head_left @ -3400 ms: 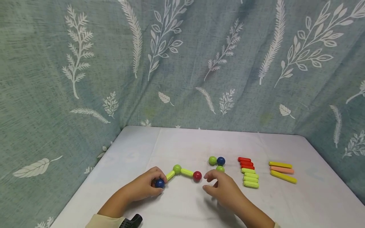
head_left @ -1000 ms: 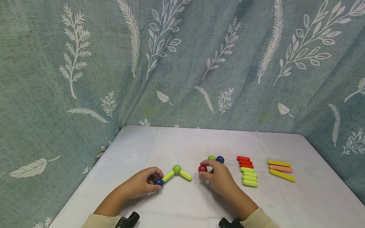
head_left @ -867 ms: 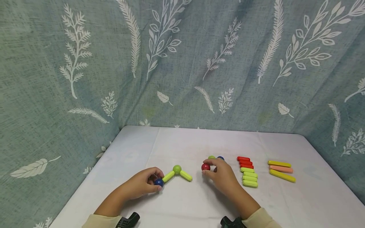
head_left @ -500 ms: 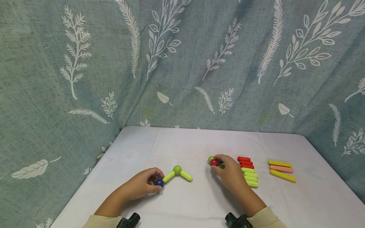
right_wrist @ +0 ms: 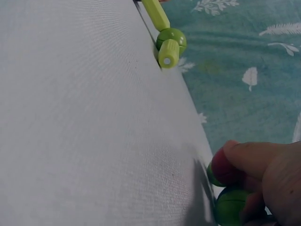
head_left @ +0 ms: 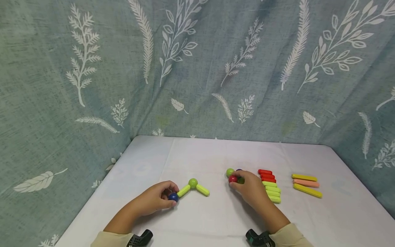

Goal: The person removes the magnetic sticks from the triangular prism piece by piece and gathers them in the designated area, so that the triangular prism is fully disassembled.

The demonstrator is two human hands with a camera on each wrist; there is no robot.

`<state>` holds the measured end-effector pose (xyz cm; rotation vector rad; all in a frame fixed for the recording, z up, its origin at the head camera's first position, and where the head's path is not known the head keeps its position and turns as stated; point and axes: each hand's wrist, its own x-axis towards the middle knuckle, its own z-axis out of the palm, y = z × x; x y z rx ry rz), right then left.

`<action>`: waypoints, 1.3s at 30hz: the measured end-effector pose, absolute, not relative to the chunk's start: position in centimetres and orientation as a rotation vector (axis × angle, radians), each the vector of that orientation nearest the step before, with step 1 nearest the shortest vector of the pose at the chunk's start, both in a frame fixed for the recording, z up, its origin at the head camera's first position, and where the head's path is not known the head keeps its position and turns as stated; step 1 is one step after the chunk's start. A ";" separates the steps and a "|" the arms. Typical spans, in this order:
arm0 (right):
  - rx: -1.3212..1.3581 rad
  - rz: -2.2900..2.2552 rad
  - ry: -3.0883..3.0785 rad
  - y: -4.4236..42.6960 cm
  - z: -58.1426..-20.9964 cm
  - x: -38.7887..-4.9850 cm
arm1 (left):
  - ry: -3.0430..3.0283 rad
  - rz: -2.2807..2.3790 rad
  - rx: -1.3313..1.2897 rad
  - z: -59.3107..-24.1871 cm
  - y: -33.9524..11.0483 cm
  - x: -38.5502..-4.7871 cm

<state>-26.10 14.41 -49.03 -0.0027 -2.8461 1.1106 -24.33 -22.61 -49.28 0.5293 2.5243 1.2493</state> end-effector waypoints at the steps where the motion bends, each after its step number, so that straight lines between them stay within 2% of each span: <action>1: -0.008 1.112 -2.852 14.4 -49.0 -26.1 | 2.520 1.251 0.524 -49.3 -22.6 -24.3; 11: -0.011 1.111 -2.884 14.5 -49.0 -26.0 | 2.521 1.244 0.519 -49.3 -22.4 -24.2; 21: 0.058 0.907 -2.928 14.3 -49.0 -25.9 | 2.506 1.251 0.512 -49.2 -22.4 -24.3; 29: 0.152 0.969 -2.834 13.9 -48.2 -25.4 | 2.512 1.251 0.520 -49.2 -22.6 -24.2; 39: 0.278 1.199 -2.923 10.8 -47.0 -23.9 | 2.558 1.230 0.524 -49.0 -22.7 -24.4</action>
